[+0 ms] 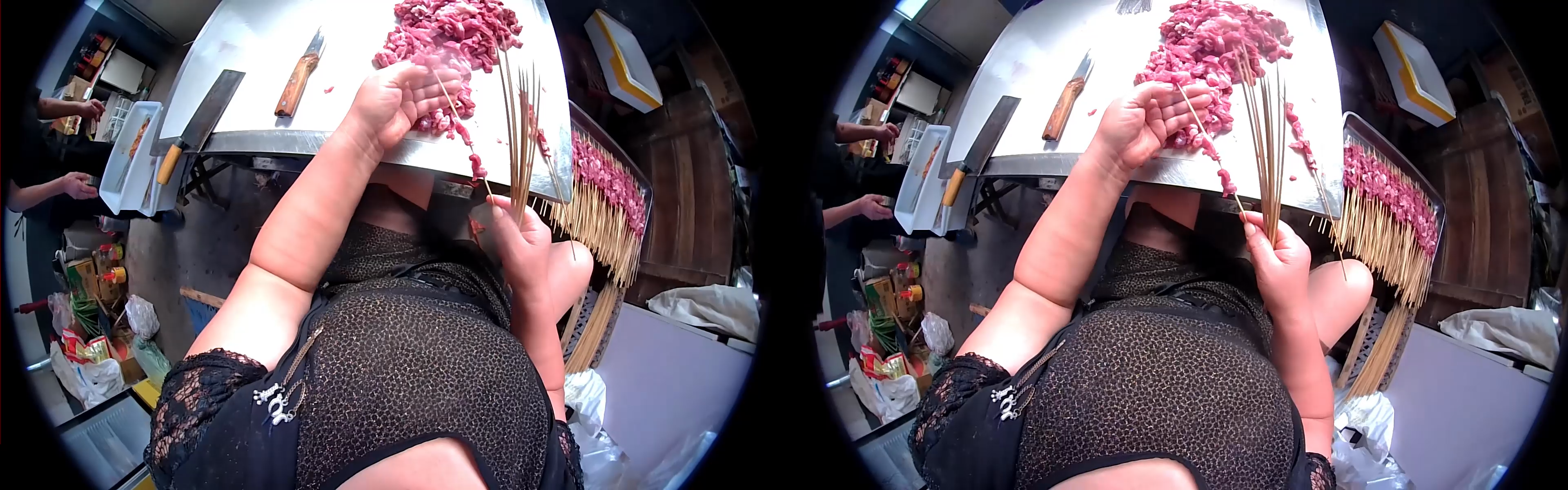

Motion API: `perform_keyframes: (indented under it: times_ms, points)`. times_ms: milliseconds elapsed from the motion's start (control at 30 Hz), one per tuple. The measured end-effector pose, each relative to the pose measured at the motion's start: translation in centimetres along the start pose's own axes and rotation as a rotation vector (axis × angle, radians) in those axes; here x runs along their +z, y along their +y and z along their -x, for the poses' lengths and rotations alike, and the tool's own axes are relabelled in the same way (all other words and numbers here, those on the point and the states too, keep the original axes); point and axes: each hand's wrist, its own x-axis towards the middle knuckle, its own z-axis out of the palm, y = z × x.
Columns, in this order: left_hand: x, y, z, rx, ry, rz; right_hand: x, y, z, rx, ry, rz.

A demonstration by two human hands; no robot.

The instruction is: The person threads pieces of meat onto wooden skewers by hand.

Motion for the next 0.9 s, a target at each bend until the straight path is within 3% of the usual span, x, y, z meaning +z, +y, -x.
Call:
perform_keyframes:
  times_ms: [100,500,767,900]
  points:
    - [0.9,-0.3,0.2,0.083,0.030,-0.205,0.1,0.0,0.2,0.004,-0.019,0.042]
    - [1.4,-0.5,0.6,0.054,0.009,-0.097,0.2,0.1,0.5,0.002,0.028,0.060]
    - [1.5,-0.7,1.3,0.013,-0.024,-0.205,-0.1,-0.4,0.2,-0.155,0.044,0.237]
    - [1.0,-1.6,1.1,-0.036,-0.102,-0.153,0.6,-1.1,-0.1,-0.057,-0.005,0.120]
